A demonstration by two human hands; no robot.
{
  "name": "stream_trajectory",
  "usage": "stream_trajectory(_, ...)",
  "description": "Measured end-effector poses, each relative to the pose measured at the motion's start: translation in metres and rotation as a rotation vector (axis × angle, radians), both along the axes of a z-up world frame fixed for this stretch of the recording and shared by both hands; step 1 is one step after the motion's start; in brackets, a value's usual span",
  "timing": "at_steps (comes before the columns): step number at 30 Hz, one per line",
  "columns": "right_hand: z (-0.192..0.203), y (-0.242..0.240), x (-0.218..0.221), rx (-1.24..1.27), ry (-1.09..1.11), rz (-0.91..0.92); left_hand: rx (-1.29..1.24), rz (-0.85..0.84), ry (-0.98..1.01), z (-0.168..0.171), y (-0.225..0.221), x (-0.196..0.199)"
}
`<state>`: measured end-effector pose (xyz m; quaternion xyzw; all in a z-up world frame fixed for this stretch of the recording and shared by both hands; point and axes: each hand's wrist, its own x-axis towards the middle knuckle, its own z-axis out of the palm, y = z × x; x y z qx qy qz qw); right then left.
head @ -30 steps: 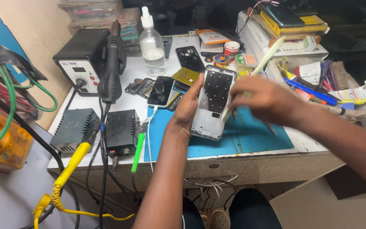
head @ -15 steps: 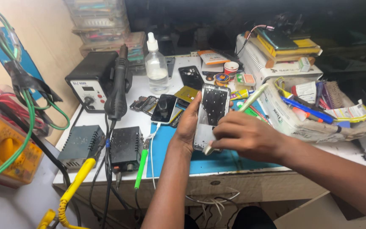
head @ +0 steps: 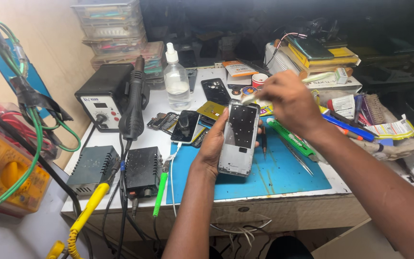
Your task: The person disassembles a mobile phone using a screwdriver to remove internal screws and cleans the internal circuit board components with a small brush.
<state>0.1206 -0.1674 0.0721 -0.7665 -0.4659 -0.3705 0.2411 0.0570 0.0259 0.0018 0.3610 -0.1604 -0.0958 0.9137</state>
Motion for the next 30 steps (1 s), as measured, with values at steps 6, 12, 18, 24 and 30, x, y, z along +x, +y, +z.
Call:
stream_trajectory(6,0.010,0.004,-0.012,0.083,0.109,-0.010,0.009,-0.003,-0.095,0.007,0.001,-0.004)
stream_trajectory(12,-0.013,0.015,-0.013,0.434,0.308,0.011,0.010,0.022,0.006,0.003,0.003,-0.001)
stream_trajectory(18,-0.020,0.039,-0.018,0.450,0.109,-0.226,-0.062,0.046,-0.083,-0.003,0.008,0.008)
stream_trajectory(24,-0.019,0.043,-0.015,0.456,0.166,-0.177,-0.036,0.097,-0.037,-0.004,0.009,0.007)
stream_trajectory(30,-0.029,0.039,-0.008,0.375,0.083,-0.096,-0.049,0.079,-0.034,-0.008,0.009,0.008)
